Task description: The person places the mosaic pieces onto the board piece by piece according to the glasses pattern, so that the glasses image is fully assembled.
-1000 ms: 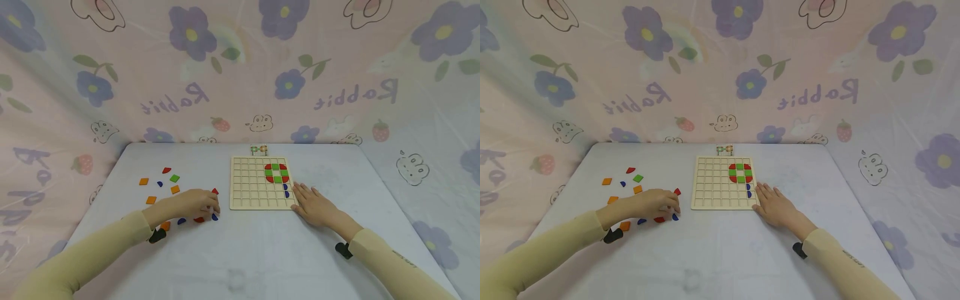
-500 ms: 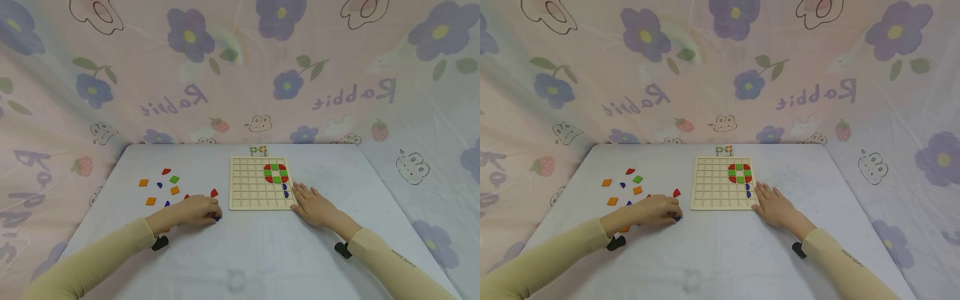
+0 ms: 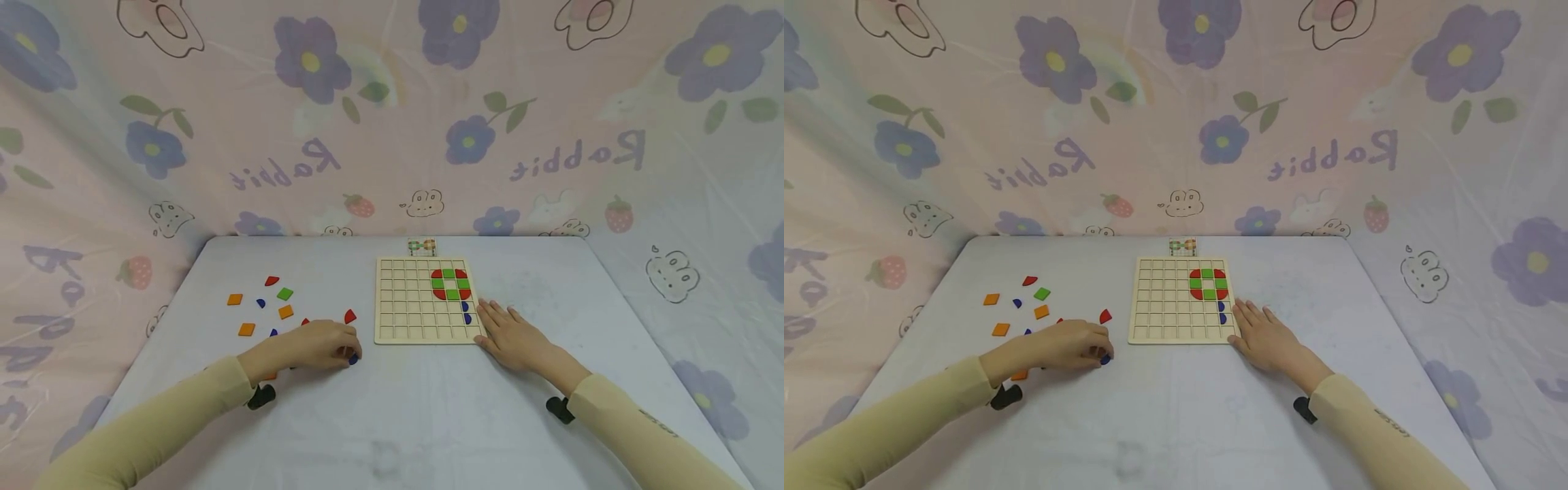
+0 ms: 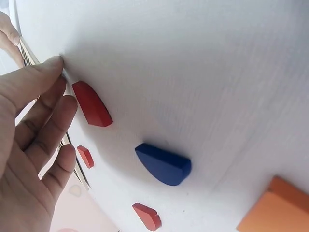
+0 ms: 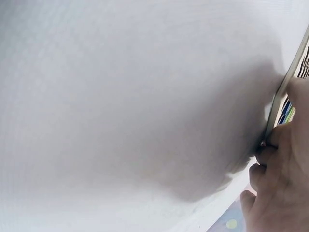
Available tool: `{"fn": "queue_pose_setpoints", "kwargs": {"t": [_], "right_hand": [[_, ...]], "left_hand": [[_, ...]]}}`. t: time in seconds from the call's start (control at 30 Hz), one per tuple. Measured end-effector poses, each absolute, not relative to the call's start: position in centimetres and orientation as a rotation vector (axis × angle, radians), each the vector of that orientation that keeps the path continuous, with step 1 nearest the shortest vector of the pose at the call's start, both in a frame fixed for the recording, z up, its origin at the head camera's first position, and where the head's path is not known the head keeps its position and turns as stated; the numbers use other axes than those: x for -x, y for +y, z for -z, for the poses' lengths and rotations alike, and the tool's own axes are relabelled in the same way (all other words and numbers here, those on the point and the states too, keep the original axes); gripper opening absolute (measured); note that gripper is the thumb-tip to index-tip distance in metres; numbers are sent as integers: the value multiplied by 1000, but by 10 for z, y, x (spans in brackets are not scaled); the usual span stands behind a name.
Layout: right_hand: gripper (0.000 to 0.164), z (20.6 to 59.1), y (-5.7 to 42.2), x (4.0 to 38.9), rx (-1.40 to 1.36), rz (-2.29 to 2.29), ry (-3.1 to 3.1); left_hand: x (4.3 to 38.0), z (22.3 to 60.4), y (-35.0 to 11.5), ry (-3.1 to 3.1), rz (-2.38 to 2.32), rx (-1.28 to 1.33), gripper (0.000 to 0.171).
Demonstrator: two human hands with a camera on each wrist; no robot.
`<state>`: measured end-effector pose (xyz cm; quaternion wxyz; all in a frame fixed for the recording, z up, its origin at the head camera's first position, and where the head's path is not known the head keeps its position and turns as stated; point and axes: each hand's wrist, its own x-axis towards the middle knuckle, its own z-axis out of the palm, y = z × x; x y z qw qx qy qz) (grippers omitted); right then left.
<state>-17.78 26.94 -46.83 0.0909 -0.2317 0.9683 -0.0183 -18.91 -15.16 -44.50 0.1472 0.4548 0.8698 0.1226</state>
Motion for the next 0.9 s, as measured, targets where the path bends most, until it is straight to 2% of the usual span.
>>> {"fn": "queue_pose_setpoints", "kwargs": {"t": [0.4, 0.9], "right_hand": [[72, 465, 268, 176, 677, 63, 2878], [71, 464, 267, 176, 664, 59, 2872]], "left_hand": [[194, 443, -137, 2507, -390, -1276, 17], [223, 438, -64, 2503, -539, -1478, 19]]}}
